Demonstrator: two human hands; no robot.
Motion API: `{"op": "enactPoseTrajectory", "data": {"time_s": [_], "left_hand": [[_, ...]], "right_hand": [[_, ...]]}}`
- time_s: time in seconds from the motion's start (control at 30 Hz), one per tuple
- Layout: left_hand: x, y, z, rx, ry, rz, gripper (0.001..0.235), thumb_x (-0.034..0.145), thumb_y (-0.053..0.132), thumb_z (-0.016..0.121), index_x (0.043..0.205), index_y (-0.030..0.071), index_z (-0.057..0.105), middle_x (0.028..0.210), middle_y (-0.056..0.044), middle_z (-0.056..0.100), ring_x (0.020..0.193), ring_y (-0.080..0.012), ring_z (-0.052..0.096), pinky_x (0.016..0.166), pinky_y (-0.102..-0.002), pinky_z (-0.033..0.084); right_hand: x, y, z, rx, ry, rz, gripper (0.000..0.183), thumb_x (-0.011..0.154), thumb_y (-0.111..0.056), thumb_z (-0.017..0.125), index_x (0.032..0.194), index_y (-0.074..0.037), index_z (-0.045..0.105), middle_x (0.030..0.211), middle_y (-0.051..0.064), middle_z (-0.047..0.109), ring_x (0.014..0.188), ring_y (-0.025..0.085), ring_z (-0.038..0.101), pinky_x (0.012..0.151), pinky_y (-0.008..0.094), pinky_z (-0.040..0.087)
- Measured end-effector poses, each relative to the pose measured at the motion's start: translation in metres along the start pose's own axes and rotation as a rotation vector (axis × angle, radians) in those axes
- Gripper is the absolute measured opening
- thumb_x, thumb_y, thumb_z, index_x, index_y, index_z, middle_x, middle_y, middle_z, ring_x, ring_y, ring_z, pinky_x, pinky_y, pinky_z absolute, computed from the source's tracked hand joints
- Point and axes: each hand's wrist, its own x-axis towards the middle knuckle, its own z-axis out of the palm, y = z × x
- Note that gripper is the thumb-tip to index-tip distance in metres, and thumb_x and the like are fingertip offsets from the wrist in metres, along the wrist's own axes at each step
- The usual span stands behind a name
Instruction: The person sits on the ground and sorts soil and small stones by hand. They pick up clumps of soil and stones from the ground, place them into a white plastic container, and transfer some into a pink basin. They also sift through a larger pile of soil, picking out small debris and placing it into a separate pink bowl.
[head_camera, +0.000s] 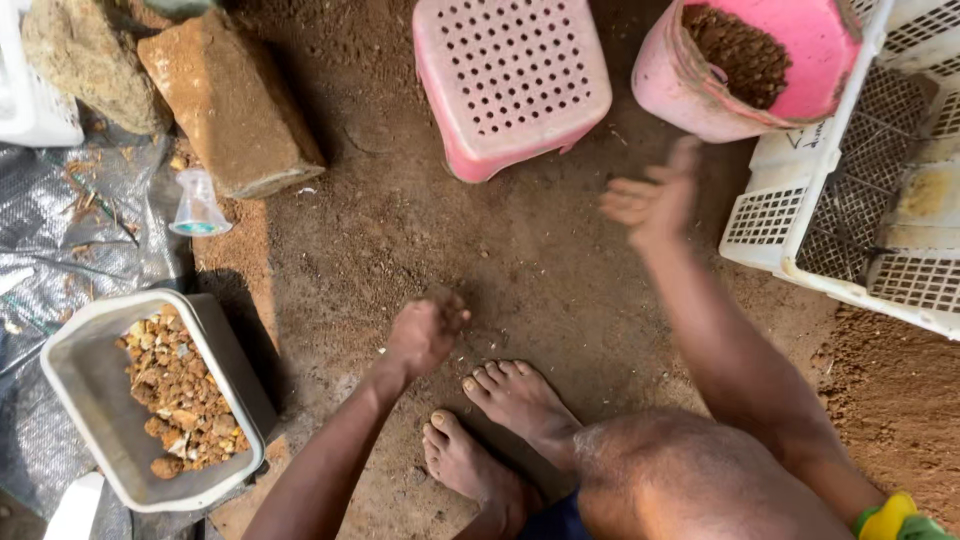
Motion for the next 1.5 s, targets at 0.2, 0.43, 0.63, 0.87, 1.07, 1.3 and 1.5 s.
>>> {"op": "enactPoseTrajectory", "data": {"time_s": [0.2,0.43,0.63,0.87,1.07,1.3,1.5], "left_hand": [[0.016,-0.018,0.011,-0.336,-0.040,-0.107,0.017,0.101,0.019,0.058,0.108,0.007,0.067,0.093,-0.012,0.073,0.074,-0.0163,0.070,0.062,-0.028,0.059],[0.015,-0.023,0.010,-0.688,-0.096,-0.008,0.015,0.103,0.019,0.060,0.110,0.008,0.067,0.106,-0.011,0.072,0.088,-0.0171,0.070,0.075,-0.031,0.063],[-0.018,-0.023,-0.038,0.122,-0.159,-0.134,0.029,0.103,0.032,0.048,0.118,0.016,0.066,0.116,-0.011,0.074,0.096,-0.0232,0.076,0.080,-0.036,0.064],[-0.077,-0.066,-0.071,0.153,-0.023,-0.187,0.037,0.102,0.037,0.044,0.122,0.013,0.064,0.121,-0.012,0.073,0.100,-0.0256,0.078,0.081,-0.040,0.064],[-0.151,-0.091,-0.055,0.067,0.078,-0.180,0.038,0.101,0.038,0.051,0.120,0.007,0.062,0.114,-0.018,0.072,0.097,-0.0318,0.076,0.090,-0.047,0.063],[-0.210,-0.105,-0.046,0.099,0.657,-0.539,0.051,0.093,0.044,0.069,0.119,0.001,0.063,0.106,-0.022,0.074,0.094,-0.0342,0.074,0.084,-0.045,0.060],[-0.232,-0.133,-0.023,0.279,0.703,-0.687,0.092,0.088,0.055,0.075,0.143,-0.009,0.038,0.112,-0.032,0.062,0.090,-0.0428,0.069,0.075,-0.050,0.059]], "right_hand": [[0.141,-0.068,-0.066,0.365,-0.074,-0.045,0.084,0.092,-0.053,0.055,0.147,0.006,0.032,0.149,0.042,0.039,0.135,0.057,0.050,0.110,0.067,0.054],[0.111,-0.085,-0.065,0.430,0.105,-0.059,0.039,0.100,-0.012,0.044,0.129,0.013,0.038,0.130,0.045,0.054,0.111,0.056,0.073,0.081,0.046,0.069],[0.014,-0.123,-0.055,0.402,-0.007,-0.106,0.037,0.097,-0.004,0.044,0.129,0.013,0.042,0.121,0.033,0.058,0.106,0.044,0.079,0.079,0.049,0.069],[-0.053,-0.123,-0.073,-0.132,-0.057,-0.186,0.024,0.104,0.000,0.048,0.122,0.014,0.046,0.099,0.022,0.062,0.082,0.026,0.084,0.075,0.033,0.069],[-0.082,-0.123,-0.106,-0.521,-0.228,-0.233,0.018,0.111,-0.007,0.060,0.096,0.003,0.063,0.077,0.021,0.063,0.045,0.012,0.053,0.030,0.022,0.032],[-0.104,-0.129,-0.053,-0.801,-0.413,-0.307,0.009,0.100,-0.005,0.063,0.108,-0.008,0.065,0.076,0.010,0.062,0.036,0.011,0.043,0.025,0.027,0.023],[-0.136,-0.106,0.062,-0.713,-0.833,-0.389,0.028,0.087,0.005,0.061,0.114,-0.001,0.064,0.095,0.009,0.071,0.067,0.010,0.068,0.049,0.019,0.050]]}}
